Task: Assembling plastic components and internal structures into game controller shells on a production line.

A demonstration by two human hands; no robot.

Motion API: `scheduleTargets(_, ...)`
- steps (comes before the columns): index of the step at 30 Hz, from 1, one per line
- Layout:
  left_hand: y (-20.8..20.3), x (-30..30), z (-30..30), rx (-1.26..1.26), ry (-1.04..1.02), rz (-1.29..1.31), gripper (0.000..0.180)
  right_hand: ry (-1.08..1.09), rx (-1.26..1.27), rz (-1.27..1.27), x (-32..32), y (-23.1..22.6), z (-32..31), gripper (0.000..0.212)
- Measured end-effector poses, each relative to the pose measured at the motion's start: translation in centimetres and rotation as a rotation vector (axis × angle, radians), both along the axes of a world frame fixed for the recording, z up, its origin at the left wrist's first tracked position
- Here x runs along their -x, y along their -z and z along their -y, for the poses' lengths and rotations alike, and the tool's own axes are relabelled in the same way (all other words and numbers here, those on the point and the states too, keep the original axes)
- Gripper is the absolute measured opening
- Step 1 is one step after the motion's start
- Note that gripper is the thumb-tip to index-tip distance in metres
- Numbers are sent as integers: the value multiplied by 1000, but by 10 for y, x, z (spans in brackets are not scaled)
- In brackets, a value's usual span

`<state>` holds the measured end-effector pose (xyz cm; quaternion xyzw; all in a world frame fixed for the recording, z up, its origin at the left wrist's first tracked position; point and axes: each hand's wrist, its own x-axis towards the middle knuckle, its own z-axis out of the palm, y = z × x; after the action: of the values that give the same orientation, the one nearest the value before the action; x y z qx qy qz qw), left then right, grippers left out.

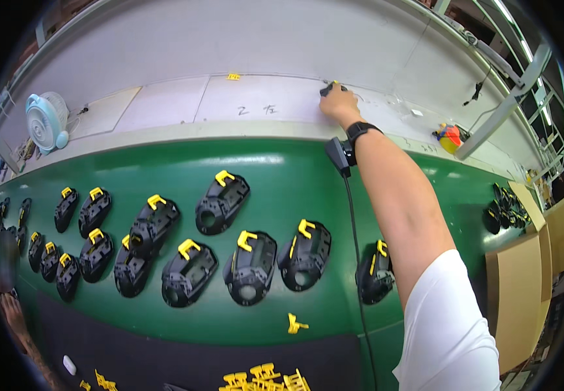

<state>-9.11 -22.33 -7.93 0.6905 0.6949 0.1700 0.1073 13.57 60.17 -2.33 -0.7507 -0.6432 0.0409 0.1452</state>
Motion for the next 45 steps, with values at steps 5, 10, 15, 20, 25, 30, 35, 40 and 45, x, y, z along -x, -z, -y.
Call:
scheduleTargets(5, -18, -6, 3, 182, -31, 60, 28, -93, -18, -63, -1, 11, 5, 62)
scheduleTargets(10, -11, -9, 3, 152, -18, 59, 27, -78, -178, -12, -9, 24, -3, 57)
scheduleTargets(15, -3, -12, 7, 154, -27, 47, 27, -125, -163, 53, -4, 15, 5, 51)
scheduleTargets(20, -7, -19, 1, 124, -74, 21, 22, -303, -245, 152, 3, 9, 5, 46)
scheduleTargets(25, 3, -12, -15, 45, -45, 15, 21, -327, -141, 249, -16, 6, -7, 35)
scheduleTargets(30, -10, -15, -20, 30, -40, 12, 22, -281, -438, -292, -15, -42, 41, 30)
scheduleTargets(35, -24, -24, -41, 63, -98, 30, 17, -237, -257, -1427, -24, -129, 172, 32)
scheduleTargets(40, -51, -41, -77, -23, -103, 105, 9, -405, 11, -1495, -63, -215, 317, 23)
scheduleTargets(45, -92, -55, -81, -16, -104, 168, 11, -407, 340, -1537, -111, -305, 431, 23)
